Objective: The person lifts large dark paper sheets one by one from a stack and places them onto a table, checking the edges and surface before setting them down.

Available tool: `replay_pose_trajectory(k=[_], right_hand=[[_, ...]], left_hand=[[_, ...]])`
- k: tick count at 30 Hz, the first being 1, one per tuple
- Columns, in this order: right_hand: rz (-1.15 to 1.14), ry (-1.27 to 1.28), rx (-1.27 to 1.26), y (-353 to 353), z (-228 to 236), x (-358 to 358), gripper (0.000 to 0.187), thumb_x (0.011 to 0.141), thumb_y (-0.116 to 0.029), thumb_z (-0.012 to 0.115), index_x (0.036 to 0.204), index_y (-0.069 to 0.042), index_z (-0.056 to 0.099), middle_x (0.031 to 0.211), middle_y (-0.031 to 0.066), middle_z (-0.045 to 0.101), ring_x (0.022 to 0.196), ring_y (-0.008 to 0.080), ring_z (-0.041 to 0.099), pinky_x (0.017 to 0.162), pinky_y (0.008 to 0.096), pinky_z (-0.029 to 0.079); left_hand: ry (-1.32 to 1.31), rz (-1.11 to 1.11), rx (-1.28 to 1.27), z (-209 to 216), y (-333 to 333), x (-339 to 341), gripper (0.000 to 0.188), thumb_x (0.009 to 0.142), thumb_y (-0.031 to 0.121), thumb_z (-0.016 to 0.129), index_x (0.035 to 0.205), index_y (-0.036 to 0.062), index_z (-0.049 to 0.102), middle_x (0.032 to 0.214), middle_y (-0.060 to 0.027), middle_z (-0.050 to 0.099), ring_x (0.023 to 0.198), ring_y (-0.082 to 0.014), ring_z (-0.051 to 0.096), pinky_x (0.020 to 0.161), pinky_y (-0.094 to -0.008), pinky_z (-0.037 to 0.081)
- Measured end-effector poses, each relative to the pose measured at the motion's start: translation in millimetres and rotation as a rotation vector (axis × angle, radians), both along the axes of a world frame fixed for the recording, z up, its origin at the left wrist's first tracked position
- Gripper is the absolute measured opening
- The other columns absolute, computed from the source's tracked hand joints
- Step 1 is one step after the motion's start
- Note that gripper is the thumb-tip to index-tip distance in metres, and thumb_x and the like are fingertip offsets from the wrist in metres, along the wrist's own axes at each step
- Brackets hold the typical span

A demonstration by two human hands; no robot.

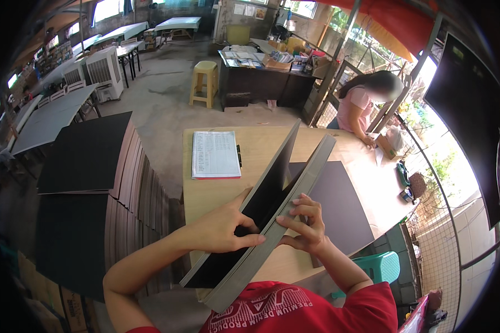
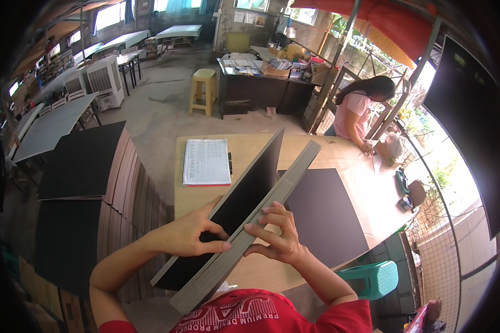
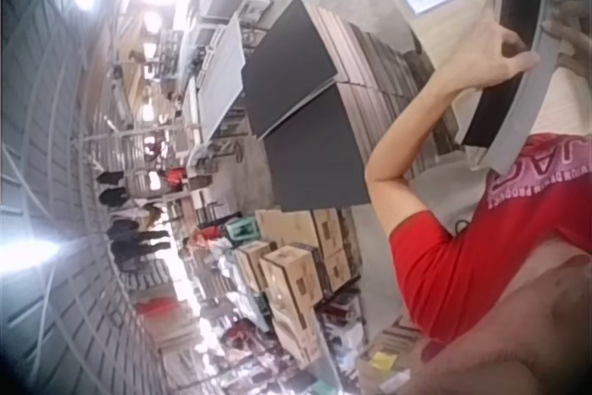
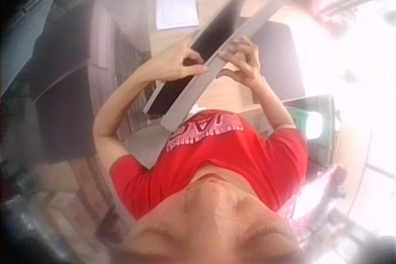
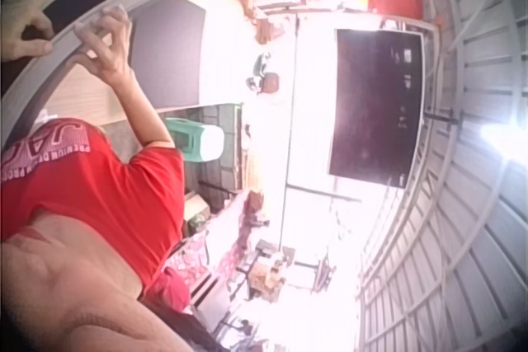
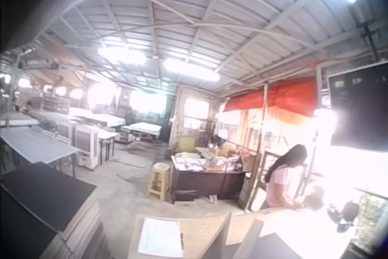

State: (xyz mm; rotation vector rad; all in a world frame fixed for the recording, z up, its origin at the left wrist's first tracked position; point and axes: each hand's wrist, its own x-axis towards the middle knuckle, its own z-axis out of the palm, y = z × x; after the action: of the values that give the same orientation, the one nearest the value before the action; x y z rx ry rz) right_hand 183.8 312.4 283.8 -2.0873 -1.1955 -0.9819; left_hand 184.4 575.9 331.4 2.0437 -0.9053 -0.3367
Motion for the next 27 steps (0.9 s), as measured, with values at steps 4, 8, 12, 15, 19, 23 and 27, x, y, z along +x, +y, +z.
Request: replay_pose_trajectory(k=[4, 8, 12, 15, 19, 23, 27], right_hand=[[0.013, -0.003, -0.005, -1, 0, 1, 0.062, 0.049, -0.042, 0.088, 0.103, -0.016, 0.074, 0.103, 0.0060, 0.050, 0.107, 0.0292, 0.052, 0.103, 0.0496, 0.043], [0.022, -0.013, -0.007, -1, -1, 2, 0.061, 0.049, -0.042, 0.088, 0.102, -0.016, 0.074, 0.102, 0.0063, 0.050, 0.108, 0.0292, 0.051, 0.104, 0.0490, 0.042], [0.022, -0.023, -0.007, -2, -3, 3, 0.061, 0.049, -0.042, 0.088, 0.102, -0.015, 0.074, 0.102, 0.0062, 0.050, 0.107, 0.0293, 0.052, 0.104, 0.0487, 0.042], [0.018, -0.020, -0.001, -2, -1, 2, 0.062, 0.048, -0.042, 0.088, 0.102, -0.016, 0.074, 0.101, 0.0055, 0.050, 0.105, 0.0289, 0.053, 0.102, 0.0490, 0.043], [0.005, -0.012, 0.003, -1, 2, 0, 0.064, 0.045, -0.041, 0.088, 0.103, -0.016, 0.074, 0.099, 0.0042, 0.050, 0.104, 0.0282, 0.054, 0.100, 0.0498, 0.045], [0.016, -0.010, 0.020, -2, 0, 0, 0.064, 0.047, -0.041, 0.088, 0.104, -0.015, 0.074, 0.100, 0.0049, 0.054, 0.105, 0.0286, 0.055, 0.101, 0.0498, 0.044], [0.022, -0.010, -0.027, -5, 2, -1, 0.065, 0.050, -0.041, 0.087, 0.107, -0.013, 0.072, 0.104, 0.0050, 0.060, 0.106, 0.0265, 0.058, 0.105, 0.0483, 0.040]], left_hand=[[0.008, -0.001, -0.004, -1, -1, 0, 0.043, 0.085, 0.046, 0.067, 0.095, 0.0046, 0.075, 0.149, -0.0404, 0.017, 0.134, -0.0490, 0.034, 0.110, -0.0395, 0.031], [0.005, -0.007, -0.005, 0, -1, 0, 0.042, 0.085, 0.044, 0.066, 0.095, 0.0044, 0.075, 0.148, -0.0410, 0.017, 0.136, -0.0492, 0.033, 0.111, -0.0389, 0.030], [0.003, -0.009, 0.005, 1, -1, -1, 0.042, 0.086, 0.043, 0.065, 0.096, 0.0034, 0.075, 0.148, -0.0410, 0.016, 0.136, -0.0490, 0.032, 0.111, -0.0387, 0.029], [-0.003, -0.004, 0.005, 2, -2, -2, 0.042, 0.087, 0.042, 0.065, 0.096, 0.0027, 0.074, 0.149, -0.0407, 0.016, 0.135, -0.0491, 0.033, 0.111, -0.0385, 0.029], [0.003, 0.003, 0.019, 2, -2, -3, 0.041, 0.087, 0.041, 0.064, 0.097, 0.0023, 0.074, 0.149, -0.0403, 0.016, 0.134, -0.0492, 0.036, 0.111, -0.0383, 0.030], [0.045, 0.008, 0.046, 5, -3, -3, 0.035, 0.088, 0.034, 0.063, 0.097, 0.0019, 0.073, 0.152, -0.0365, 0.012, 0.136, -0.0478, 0.033, 0.111, -0.0378, 0.030], [-0.059, 0.120, -0.055, 9, -12, -14, 0.031, 0.090, 0.030, 0.058, 0.098, 0.0048, 0.073, 0.152, -0.0374, 0.007, 0.127, -0.0466, 0.045, 0.106, -0.0407, 0.037]])
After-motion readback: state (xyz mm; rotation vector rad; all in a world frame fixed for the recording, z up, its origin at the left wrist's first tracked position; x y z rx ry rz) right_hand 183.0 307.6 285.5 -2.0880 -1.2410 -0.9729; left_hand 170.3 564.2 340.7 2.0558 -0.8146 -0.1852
